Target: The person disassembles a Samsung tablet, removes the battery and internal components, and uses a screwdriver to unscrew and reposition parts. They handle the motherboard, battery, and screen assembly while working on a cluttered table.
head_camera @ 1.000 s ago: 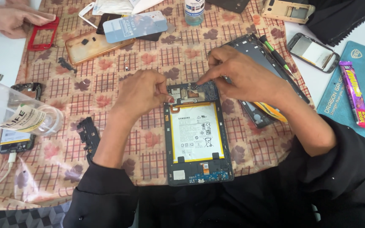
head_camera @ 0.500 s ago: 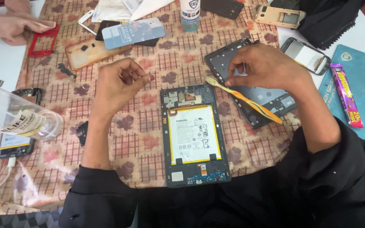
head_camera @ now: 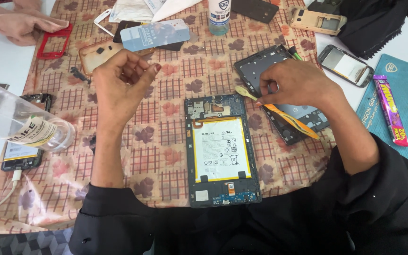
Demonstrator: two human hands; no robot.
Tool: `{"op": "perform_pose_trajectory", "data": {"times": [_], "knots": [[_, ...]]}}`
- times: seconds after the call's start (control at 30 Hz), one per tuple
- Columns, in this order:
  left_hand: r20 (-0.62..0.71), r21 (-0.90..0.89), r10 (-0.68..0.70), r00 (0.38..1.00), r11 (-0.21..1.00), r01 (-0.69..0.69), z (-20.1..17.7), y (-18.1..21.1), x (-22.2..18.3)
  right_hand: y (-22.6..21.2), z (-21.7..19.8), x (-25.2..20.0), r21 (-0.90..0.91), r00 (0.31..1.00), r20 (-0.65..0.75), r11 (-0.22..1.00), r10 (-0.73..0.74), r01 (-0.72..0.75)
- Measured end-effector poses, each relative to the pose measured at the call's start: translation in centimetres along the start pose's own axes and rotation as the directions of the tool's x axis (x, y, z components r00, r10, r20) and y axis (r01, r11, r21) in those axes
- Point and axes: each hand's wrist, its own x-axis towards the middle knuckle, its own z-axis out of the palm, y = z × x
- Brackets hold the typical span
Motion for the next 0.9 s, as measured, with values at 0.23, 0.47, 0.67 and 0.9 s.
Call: {"op": "perform_pose_trajectory", "data": {"times": [0.23, 0.47, 0.67, 0.9], "knots": [[0.014, -0.001, 0.027, 1.0, 1.0, -0.027, 0.0, 0.3, -0.1, -0.2, 0.2, 0.0, 0.006, 1.0, 0.025, 1.0, 0.005, -0.005], [0.264, 0.056, 0.033, 0.964, 0.997, -0.049, 1.5, 0.7, -0.7, -1.1, 0.6, 0.4, 0.141, 0.933, -0.206, 0.935, -0.294, 0.326], [0.555, 0.138, 0.043, 0.831, 0.98, -0.143, 3.9, 1.9, -1.6, -4.6, 2.8, 0.6, 0.215, 0.829, -0.19, 0.801, -0.526, 0.558], [0.579, 0.165, 0.04, 0.814, 0.972, -0.165, 4.8, 1.7, -2.0, -6.5, 3.5, 0.1, 0.098, 0.868, -0.169, 0.868, -0.467, 0.486]]}}
